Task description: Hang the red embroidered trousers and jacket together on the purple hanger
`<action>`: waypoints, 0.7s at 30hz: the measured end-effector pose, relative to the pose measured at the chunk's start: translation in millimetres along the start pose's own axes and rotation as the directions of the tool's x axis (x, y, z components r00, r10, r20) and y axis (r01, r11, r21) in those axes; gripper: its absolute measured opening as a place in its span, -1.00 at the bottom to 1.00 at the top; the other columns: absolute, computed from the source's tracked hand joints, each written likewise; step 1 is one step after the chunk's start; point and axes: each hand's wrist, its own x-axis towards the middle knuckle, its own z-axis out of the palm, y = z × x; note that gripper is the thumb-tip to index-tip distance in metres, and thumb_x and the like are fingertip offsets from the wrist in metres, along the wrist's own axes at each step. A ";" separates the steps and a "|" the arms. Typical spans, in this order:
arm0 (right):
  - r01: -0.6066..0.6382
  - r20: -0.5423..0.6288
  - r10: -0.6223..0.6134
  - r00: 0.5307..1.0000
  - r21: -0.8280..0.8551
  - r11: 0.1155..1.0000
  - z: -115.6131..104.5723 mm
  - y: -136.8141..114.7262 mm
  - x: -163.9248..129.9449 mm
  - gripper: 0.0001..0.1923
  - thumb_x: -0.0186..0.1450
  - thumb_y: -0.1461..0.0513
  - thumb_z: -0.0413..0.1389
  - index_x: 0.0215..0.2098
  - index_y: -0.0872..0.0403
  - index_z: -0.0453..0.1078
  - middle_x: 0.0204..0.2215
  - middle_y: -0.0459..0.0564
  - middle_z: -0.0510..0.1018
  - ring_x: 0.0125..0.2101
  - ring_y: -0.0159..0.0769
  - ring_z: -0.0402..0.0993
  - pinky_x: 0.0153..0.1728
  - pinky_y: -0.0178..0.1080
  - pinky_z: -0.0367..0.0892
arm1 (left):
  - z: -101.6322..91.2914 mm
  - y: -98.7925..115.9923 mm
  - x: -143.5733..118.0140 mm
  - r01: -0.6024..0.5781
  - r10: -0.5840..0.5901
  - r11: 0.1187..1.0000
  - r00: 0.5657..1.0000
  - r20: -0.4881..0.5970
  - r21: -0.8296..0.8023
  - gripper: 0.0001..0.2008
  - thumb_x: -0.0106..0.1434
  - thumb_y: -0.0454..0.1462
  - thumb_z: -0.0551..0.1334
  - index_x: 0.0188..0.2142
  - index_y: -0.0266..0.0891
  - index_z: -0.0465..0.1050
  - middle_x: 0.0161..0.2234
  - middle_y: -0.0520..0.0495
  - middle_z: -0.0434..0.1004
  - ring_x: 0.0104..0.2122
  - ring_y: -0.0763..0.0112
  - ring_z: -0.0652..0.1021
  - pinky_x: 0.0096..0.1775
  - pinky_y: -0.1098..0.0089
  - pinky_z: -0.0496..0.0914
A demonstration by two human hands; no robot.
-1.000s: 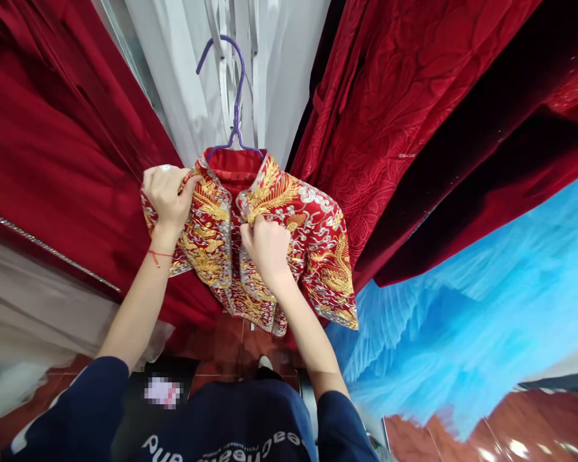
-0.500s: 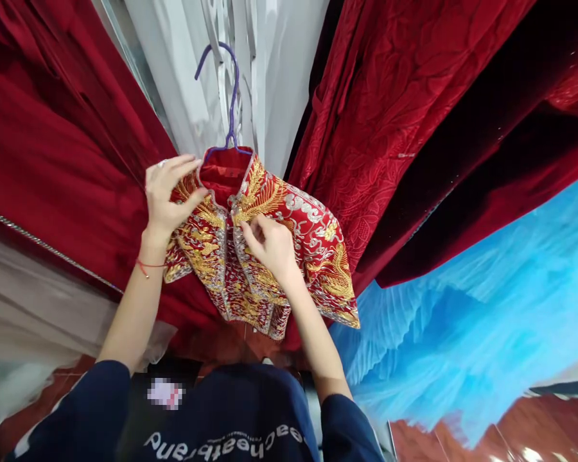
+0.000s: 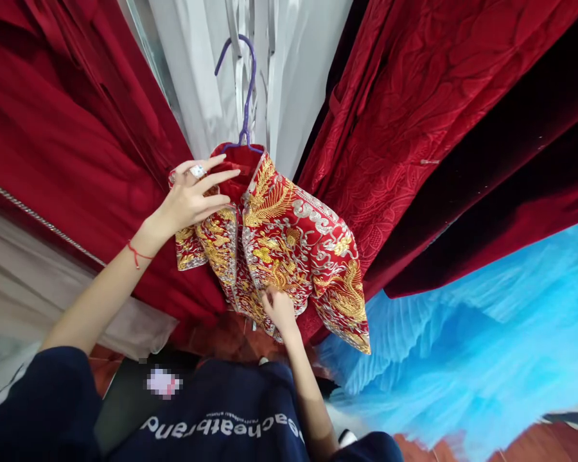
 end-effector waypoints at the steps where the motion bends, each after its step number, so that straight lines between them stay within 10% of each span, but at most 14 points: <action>1: -0.045 0.028 0.044 0.999 0.031 0.998 8.0 13.5 -5.2 -0.71 0.30 0.13 0.09 -0.56 0.01 0.26 -0.69 -0.13 0.31 -0.63 -0.36 0.22 -0.50 -0.28 0.04 | 1.3 0.9 3.8 0.040 -0.040 0.999 0.998 -0.056 0.001 -0.82 0.33 -0.09 0.25 -0.29 -0.08 0.55 0.25 0.04 0.40 0.37 0.14 0.18 0.35 -0.06 -0.09; 6: -0.292 0.189 0.244 0.951 0.290 0.911 54.8 63.5 -14.9 -0.78 0.18 0.10 0.21 -0.51 0.01 0.33 -0.59 -0.11 0.48 -0.55 -0.32 0.41 -0.45 -0.29 0.24 | 27.6 13.0 16.3 0.240 -0.257 0.967 0.906 -0.336 -0.091 -0.88 0.31 -0.16 0.28 -0.23 -0.13 0.54 0.27 -0.07 0.34 0.39 0.06 0.13 0.35 -0.15 -0.11; 10: -0.489 0.353 0.344 0.870 0.531 0.692 99.0 81.6 -15.7 -0.63 0.17 -0.11 0.19 -0.32 0.01 0.39 -0.44 -0.03 0.60 -0.50 -0.23 0.54 -0.45 -0.21 0.37 | 78.4 33.4 -22.7 0.310 -0.338 0.940 0.805 -0.487 -0.141 -0.76 0.30 -0.20 0.28 -0.04 -0.09 0.51 0.31 -0.11 0.26 0.38 0.04 0.15 0.33 -0.12 0.01; 12: -0.542 0.397 0.369 0.840 0.621 0.567 119.9 87.5 -15.4 -0.55 0.17 -0.18 0.19 -0.30 0.00 0.39 -0.40 -0.01 0.61 -0.43 -0.20 0.59 -0.40 -0.19 0.42 | 113.9 47.6 -64.5 0.419 -0.471 0.876 0.632 -0.616 -0.240 -0.69 0.31 -0.18 0.26 0.04 -0.14 0.45 0.32 -0.20 0.22 0.34 0.05 0.23 0.32 -0.04 0.10; 14: -0.557 0.404 0.394 0.825 0.695 0.455 137.8 93.1 -13.0 -0.54 0.20 -0.19 0.19 -0.28 0.01 0.39 -0.35 -0.01 0.61 -0.34 -0.22 0.60 -0.33 -0.20 0.45 | 151.9 63.0 -111.7 0.562 -0.712 0.670 0.298 -0.636 -0.486 -0.62 0.36 -0.18 0.19 0.12 -0.24 0.35 0.33 -0.32 0.15 0.34 0.07 0.23 0.32 0.02 0.13; 16: -0.547 0.387 0.426 0.818 0.754 0.364 151.2 98.5 -8.3 -0.58 0.30 -0.12 0.16 -0.22 0.06 0.41 -0.30 -0.02 0.59 -0.30 -0.27 0.58 -0.27 -0.20 0.47 | 187.6 75.6 -154.3 0.597 -0.946 0.237 -0.036 -0.321 -0.766 -0.58 0.42 -0.20 0.10 0.23 -0.21 0.22 0.36 -0.26 0.07 0.36 0.17 0.16 0.33 0.13 0.11; 17: -0.536 0.375 0.444 0.814 0.779 0.326 155.8 100.8 -5.5 -0.62 0.35 -0.06 0.15 -0.17 0.09 0.42 -0.26 -0.02 0.58 -0.28 -0.30 0.56 -0.25 -0.19 0.48 | 203.3 79.4 -171.8 0.596 -0.975 0.099 -0.102 -0.198 -0.797 -0.58 0.44 -0.20 0.07 0.25 -0.24 0.21 0.35 -0.28 0.10 0.34 0.11 0.19 0.31 0.08 0.15; 21: -0.486 0.333 0.500 0.799 0.847 0.213 160.3 108.1 1.7 -0.70 0.41 0.09 0.14 -0.01 0.13 0.41 -0.12 0.01 0.54 -0.22 -0.31 0.52 -0.21 -0.16 0.51 | 247.5 76.7 -215.3 0.576 -0.959 -0.278 -0.121 0.257 -0.769 -0.61 0.37 -0.15 0.23 0.13 -0.26 0.38 0.11 -0.20 0.42 0.03 0.15 0.51 0.03 0.05 0.47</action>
